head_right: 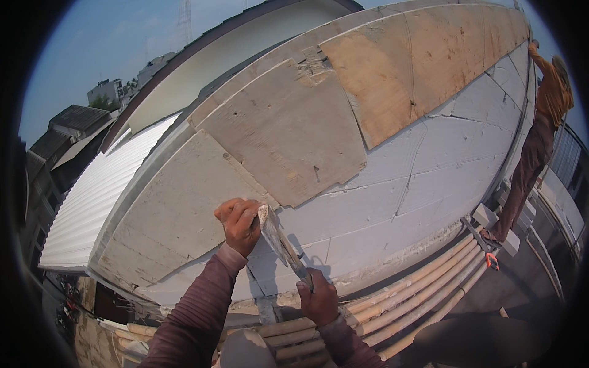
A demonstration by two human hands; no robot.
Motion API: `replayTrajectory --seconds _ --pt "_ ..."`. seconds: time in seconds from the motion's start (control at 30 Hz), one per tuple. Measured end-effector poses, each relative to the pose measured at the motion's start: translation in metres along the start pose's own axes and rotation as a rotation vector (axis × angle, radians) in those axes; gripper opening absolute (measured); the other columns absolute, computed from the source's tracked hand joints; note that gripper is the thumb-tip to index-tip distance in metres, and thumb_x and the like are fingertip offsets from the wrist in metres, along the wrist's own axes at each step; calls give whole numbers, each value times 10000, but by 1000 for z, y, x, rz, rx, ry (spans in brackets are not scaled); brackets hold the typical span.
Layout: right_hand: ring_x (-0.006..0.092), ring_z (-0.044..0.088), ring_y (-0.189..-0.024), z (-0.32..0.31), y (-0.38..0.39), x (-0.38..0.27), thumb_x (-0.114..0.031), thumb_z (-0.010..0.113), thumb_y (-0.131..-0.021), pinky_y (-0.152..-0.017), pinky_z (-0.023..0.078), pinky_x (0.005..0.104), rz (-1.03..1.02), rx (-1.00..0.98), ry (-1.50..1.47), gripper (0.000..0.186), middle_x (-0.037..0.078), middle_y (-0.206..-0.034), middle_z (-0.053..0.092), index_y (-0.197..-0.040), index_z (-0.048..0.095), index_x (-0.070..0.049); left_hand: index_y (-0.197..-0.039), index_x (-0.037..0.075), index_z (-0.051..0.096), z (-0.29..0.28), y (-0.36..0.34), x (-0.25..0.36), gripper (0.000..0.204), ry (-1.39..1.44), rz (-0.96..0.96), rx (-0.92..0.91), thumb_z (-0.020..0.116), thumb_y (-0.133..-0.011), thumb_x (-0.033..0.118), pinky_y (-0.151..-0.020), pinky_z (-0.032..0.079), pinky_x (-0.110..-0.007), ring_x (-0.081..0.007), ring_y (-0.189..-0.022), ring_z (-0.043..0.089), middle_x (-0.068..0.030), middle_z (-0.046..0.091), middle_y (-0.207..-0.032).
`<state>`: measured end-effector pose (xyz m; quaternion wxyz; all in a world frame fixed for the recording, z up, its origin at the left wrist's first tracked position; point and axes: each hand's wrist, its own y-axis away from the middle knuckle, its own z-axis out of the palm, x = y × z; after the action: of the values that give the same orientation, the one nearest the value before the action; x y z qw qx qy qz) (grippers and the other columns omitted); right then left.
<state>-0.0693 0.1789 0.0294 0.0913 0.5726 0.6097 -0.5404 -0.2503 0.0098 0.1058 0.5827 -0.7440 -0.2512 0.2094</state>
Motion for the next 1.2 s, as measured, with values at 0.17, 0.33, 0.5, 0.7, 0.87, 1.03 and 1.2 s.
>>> replayTrajectory --seconds 0.17,0.33,0.5,0.7,0.87,1.03,1.2 --pt "455 669 -800 11 -5 17 -285 635 -928 -668 530 482 49 -44 86 351 226 -832 664 -1151 581 -19 -1032 164 738 3 3 -3 448 -14 -7 -20 845 -614 42 -913 320 -371 -180 -1042 578 46 698 -1029" --pt "475 651 -788 10 -2 11 -359 628 -945 -655 518 497 -20 11 -13 382 238 -803 647 -1116 571 -23 -1035 165 737 1 2 -3 471 -6 -5 -3 857 -596 44 -912 317 -364 -178 -1045 578 49 696 -1022" --pt "491 632 -771 26 -12 18 -364 599 -974 -629 503 505 125 -37 56 341 246 -782 629 -1030 549 -32 -1020 171 735 4 -6 4 457 -4 -5 -1 849 -600 32 -908 319 -367 -188 -1033 584 43 691 -1010" --pt "489 626 -752 12 4 10 -385 586 -966 -611 490 500 112 47 -42 350 236 -742 607 -1006 543 -40 -1033 153 723 7 2 0 414 -14 35 19 806 -653 10 -907 335 -379 -222 -1030 590 16 685 -998" --pt "493 622 -763 -9 22 9 -389 587 -950 -615 482 511 153 46 -28 358 245 -741 605 -996 549 -36 -1060 132 707 -9 -4 2 373 11 22 -45 779 -705 42 -975 342 -408 -250 -1082 589 -30 670 -1049" --pt "494 623 -767 -11 38 19 -307 598 -945 -643 484 509 174 78 -43 303 250 -768 619 -1025 566 -16 -1175 124 663 -45 -32 -12 452 -74 125 -41 785 -739 148 -1046 319 -438 -260 -1155 559 -68 622 -1184" --pt "432 624 -715 -14 41 23 -259 587 -937 -628 473 472 175 92 -3 270 225 -756 617 -1012 589 0 -1284 84 575 -76 -148 -12 487 -306 40 220 726 -885 318 -1022 349 -444 -312 -1159 557 -111 607 -1240"
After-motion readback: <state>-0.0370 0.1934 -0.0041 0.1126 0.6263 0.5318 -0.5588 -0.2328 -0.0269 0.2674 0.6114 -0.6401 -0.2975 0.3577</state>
